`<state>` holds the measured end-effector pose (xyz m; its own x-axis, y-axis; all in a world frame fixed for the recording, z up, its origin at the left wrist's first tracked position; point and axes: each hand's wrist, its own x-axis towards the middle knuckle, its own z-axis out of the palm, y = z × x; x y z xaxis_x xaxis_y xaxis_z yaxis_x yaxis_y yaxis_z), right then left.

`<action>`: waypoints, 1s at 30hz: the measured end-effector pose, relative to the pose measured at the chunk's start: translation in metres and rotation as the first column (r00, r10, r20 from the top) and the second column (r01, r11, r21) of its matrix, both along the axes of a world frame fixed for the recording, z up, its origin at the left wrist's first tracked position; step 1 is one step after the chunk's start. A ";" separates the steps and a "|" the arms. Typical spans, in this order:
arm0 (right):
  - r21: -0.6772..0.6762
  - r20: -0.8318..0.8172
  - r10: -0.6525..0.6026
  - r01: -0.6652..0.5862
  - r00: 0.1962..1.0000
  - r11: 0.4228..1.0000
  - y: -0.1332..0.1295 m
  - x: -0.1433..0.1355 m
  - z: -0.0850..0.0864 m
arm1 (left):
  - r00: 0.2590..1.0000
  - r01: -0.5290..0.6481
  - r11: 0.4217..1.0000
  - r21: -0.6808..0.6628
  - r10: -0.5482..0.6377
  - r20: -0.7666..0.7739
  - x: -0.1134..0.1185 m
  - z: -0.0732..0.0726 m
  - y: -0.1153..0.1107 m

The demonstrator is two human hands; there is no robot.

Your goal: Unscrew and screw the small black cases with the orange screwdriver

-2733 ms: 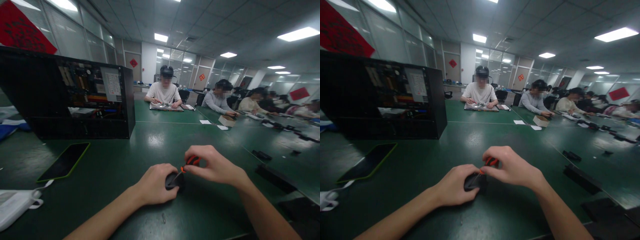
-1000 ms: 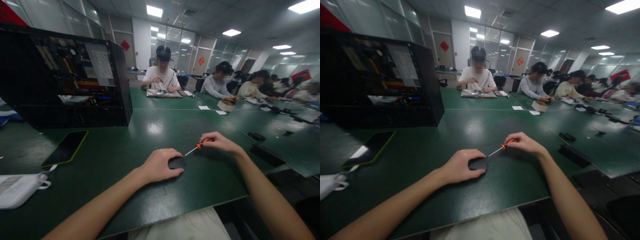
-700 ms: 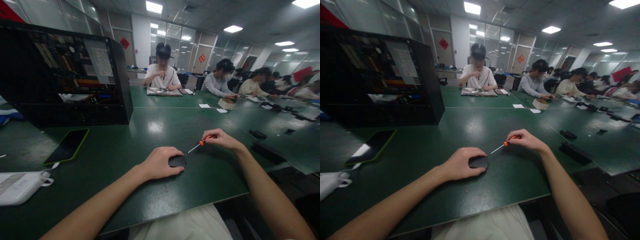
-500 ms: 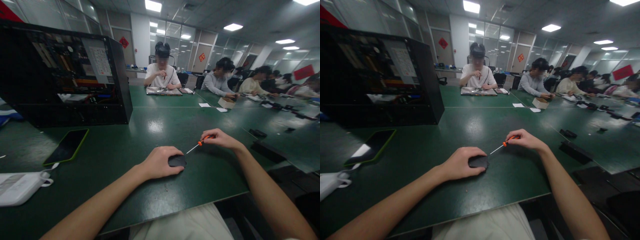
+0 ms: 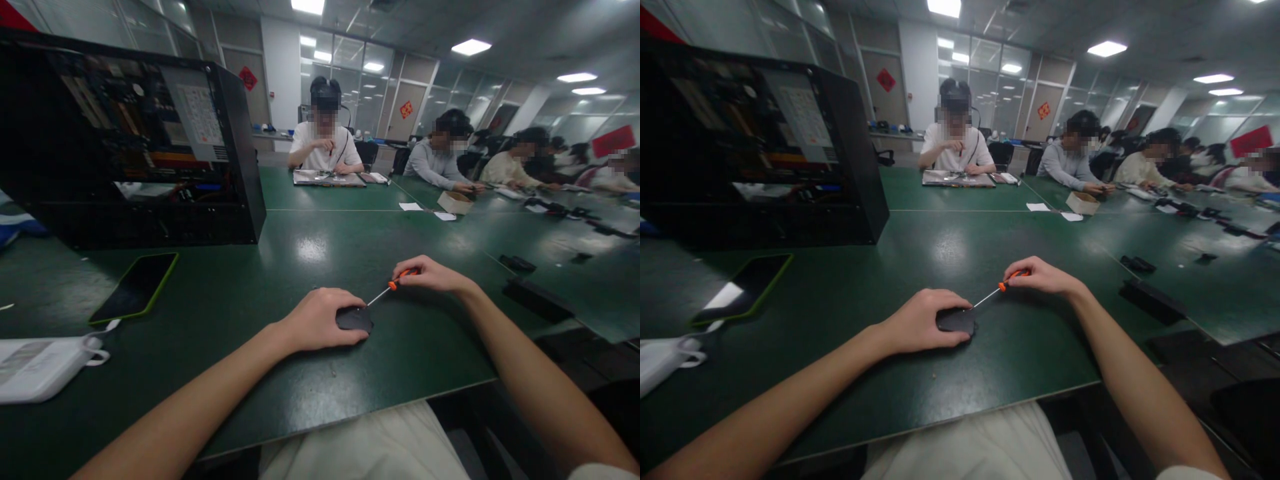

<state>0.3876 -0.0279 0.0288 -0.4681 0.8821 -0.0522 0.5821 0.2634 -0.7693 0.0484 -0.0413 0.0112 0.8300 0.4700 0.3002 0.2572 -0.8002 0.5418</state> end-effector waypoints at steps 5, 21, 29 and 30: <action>-0.003 -0.015 0.056 -0.056 0.998 0.998 0.006 -0.011 0.003 | 0.998 0.052 0.999 0.002 -0.052 -0.018 -0.005 0.001 0.004; -0.012 0.189 0.199 -0.200 0.962 0.980 0.030 -0.035 0.031 | 0.979 0.193 0.981 -0.016 -0.194 -0.066 -0.009 0.008 0.008; 0.076 0.319 0.460 -0.506 0.828 0.859 0.019 -0.084 0.058 | 0.976 0.212 0.977 0.021 -0.210 -0.058 -0.006 0.005 0.009; 0.087 0.315 0.452 -0.499 0.835 0.862 0.019 -0.085 0.057 | 0.978 0.203 0.979 0.017 -0.202 -0.054 -0.006 0.005 0.009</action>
